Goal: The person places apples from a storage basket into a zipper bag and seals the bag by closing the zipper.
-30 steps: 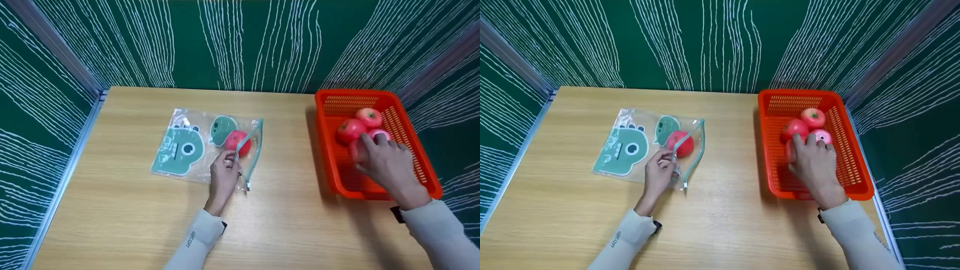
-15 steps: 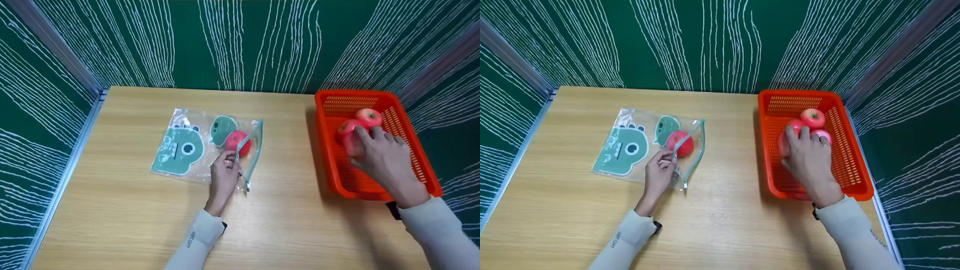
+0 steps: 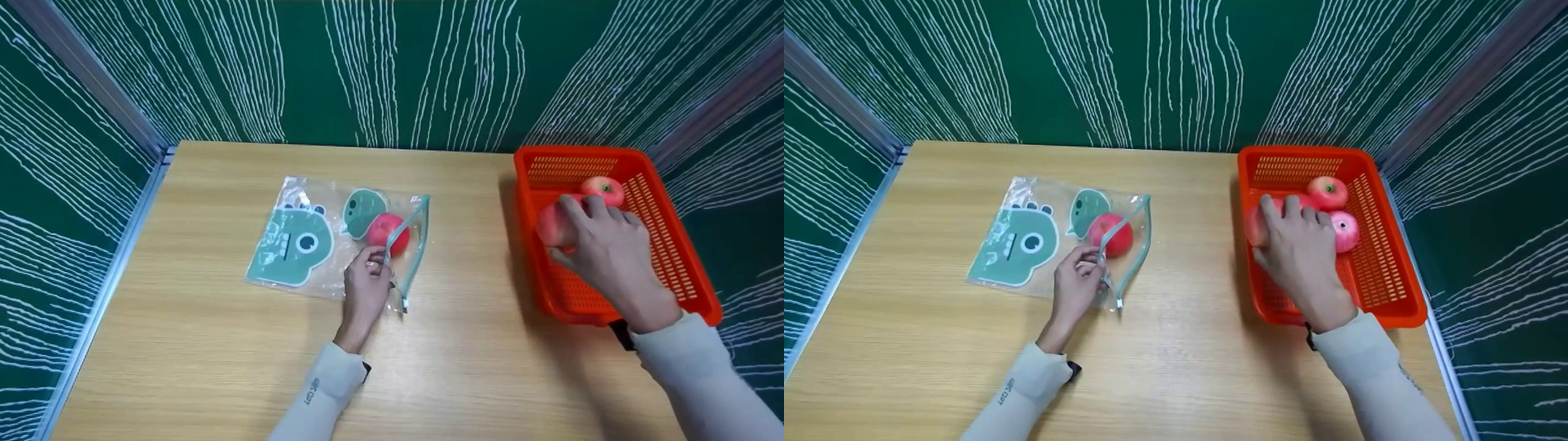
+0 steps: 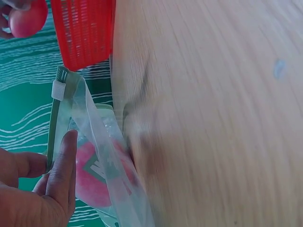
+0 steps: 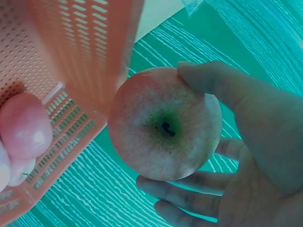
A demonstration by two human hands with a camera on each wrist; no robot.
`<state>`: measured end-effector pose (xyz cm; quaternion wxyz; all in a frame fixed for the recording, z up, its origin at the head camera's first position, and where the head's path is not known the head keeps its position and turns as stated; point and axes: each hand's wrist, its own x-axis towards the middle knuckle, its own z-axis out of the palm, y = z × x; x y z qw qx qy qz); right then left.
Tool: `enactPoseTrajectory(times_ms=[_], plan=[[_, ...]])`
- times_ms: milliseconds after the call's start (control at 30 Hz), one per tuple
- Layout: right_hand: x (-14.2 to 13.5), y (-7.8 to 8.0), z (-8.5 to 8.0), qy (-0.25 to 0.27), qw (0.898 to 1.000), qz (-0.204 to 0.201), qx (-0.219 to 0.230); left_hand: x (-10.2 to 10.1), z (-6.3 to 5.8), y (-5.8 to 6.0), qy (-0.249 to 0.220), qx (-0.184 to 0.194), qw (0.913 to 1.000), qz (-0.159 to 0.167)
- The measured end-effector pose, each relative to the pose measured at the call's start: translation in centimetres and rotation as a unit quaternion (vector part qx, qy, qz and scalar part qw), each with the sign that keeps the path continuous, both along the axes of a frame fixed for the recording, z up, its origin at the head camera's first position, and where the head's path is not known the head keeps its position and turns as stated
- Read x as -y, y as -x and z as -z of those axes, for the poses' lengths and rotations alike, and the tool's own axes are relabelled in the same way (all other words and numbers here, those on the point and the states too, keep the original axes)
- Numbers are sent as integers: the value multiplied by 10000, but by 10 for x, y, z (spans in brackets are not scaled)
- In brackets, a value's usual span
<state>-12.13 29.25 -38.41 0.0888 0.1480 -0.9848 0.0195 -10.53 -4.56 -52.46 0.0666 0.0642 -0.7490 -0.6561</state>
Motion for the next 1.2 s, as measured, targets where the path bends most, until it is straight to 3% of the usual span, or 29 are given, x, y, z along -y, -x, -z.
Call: enactPoseTrajectory(times_ms=[267, 500, 767, 1200], plan=[[22, 2, 1, 102, 9998, -140, -36, -1, 1, 0, -27, -62, 10000, 28], [46, 5, 11, 6, 9996, -251, -129, -2, -1, 1, -6, -12, 10000, 38], [67, 5, 23, 313, 9978, -578, -79, -3, 0, -1, 59, -34, 10000, 55], [98, 3, 48, 440, 9969, -569, 328, -5, 2, 0, -23, -174, 9998, 77]])
